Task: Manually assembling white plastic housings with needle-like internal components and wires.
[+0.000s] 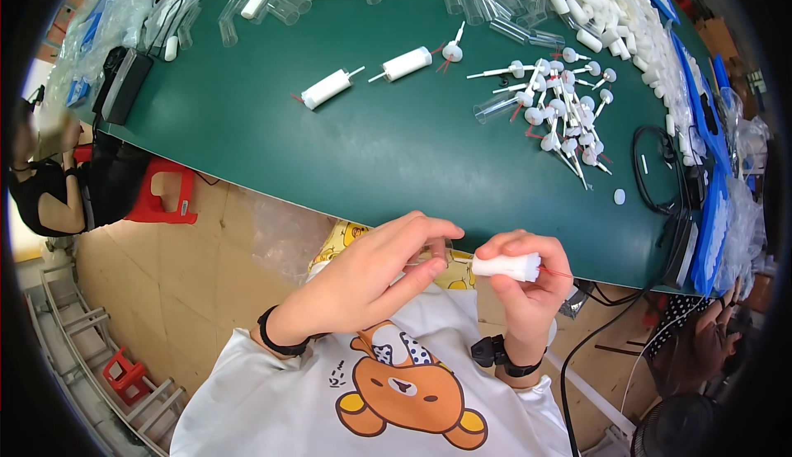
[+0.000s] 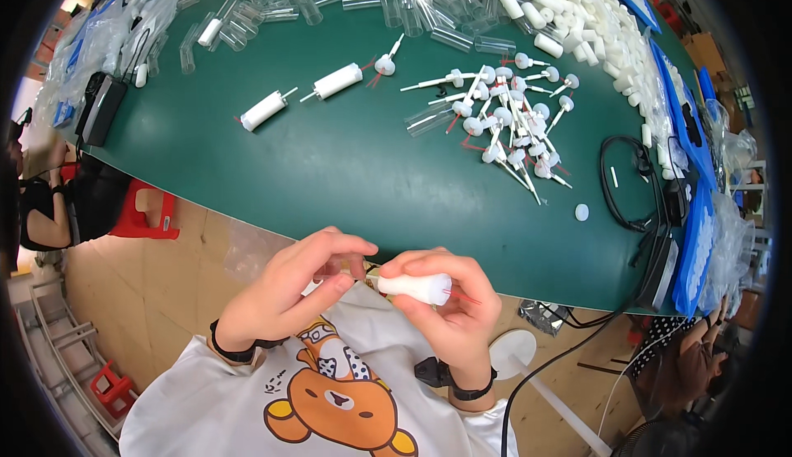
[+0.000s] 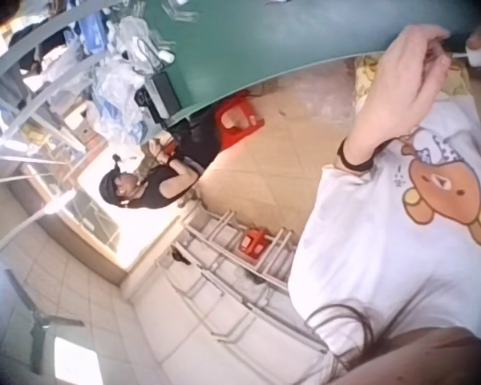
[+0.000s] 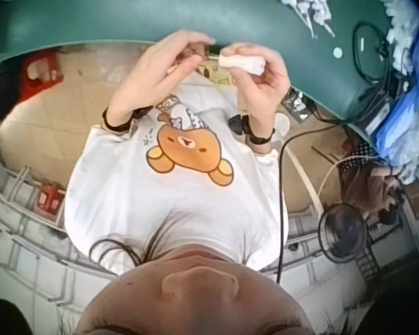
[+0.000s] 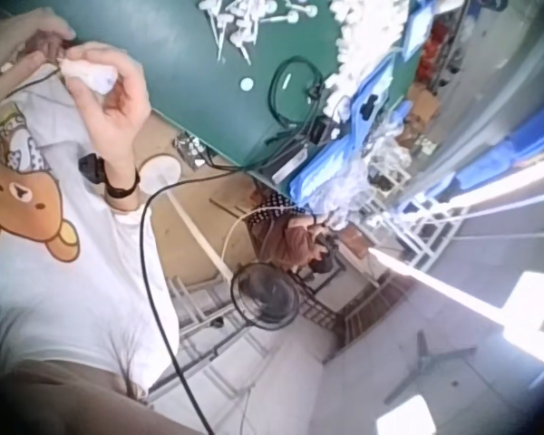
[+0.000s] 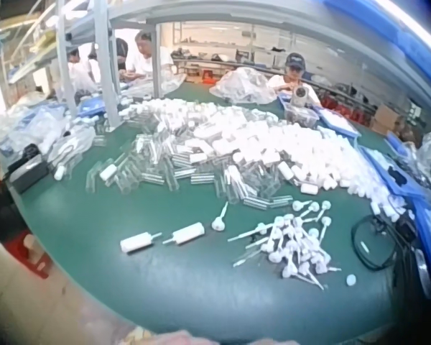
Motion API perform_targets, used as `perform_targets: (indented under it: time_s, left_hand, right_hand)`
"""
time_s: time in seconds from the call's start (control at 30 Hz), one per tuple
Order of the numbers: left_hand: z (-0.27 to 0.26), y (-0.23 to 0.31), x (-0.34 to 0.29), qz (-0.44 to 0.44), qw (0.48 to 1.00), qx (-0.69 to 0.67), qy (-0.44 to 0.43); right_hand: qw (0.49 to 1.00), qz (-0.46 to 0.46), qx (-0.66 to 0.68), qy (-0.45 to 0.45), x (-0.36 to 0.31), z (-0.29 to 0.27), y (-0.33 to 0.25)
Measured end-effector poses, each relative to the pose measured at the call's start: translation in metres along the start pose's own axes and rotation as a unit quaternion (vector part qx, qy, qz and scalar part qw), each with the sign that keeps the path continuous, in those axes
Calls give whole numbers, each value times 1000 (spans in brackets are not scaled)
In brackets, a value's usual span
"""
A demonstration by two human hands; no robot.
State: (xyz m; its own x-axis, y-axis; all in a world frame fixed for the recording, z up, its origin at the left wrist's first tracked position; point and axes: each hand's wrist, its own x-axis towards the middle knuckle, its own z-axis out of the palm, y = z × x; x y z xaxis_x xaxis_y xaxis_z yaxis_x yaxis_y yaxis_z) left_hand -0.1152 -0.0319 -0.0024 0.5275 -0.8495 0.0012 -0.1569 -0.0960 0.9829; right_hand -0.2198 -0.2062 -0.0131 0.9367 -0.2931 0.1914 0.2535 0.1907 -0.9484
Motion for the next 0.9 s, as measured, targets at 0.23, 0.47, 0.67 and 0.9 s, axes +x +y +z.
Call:
perform_targets:
  time_s: [0.23, 0.47, 0.67, 0.9]
  left_hand:
    - [10, 0, -3, 40, 997, 14, -65]
    - [20, -1, -4, -7, 993, 84, -78]
    - [23, -3, -9, -81, 989, -90, -89]
    - [13, -6, -11, -131, 925, -276, -228]
  right_hand:
    - [1000, 7, -27, 1, -17, 1, 8]
    - [997, 15, -73, 18, -25, 6, 10]
    - [998, 58, -28, 2, -27, 3, 12]
    - [992, 62, 105, -33, -28, 5, 19]
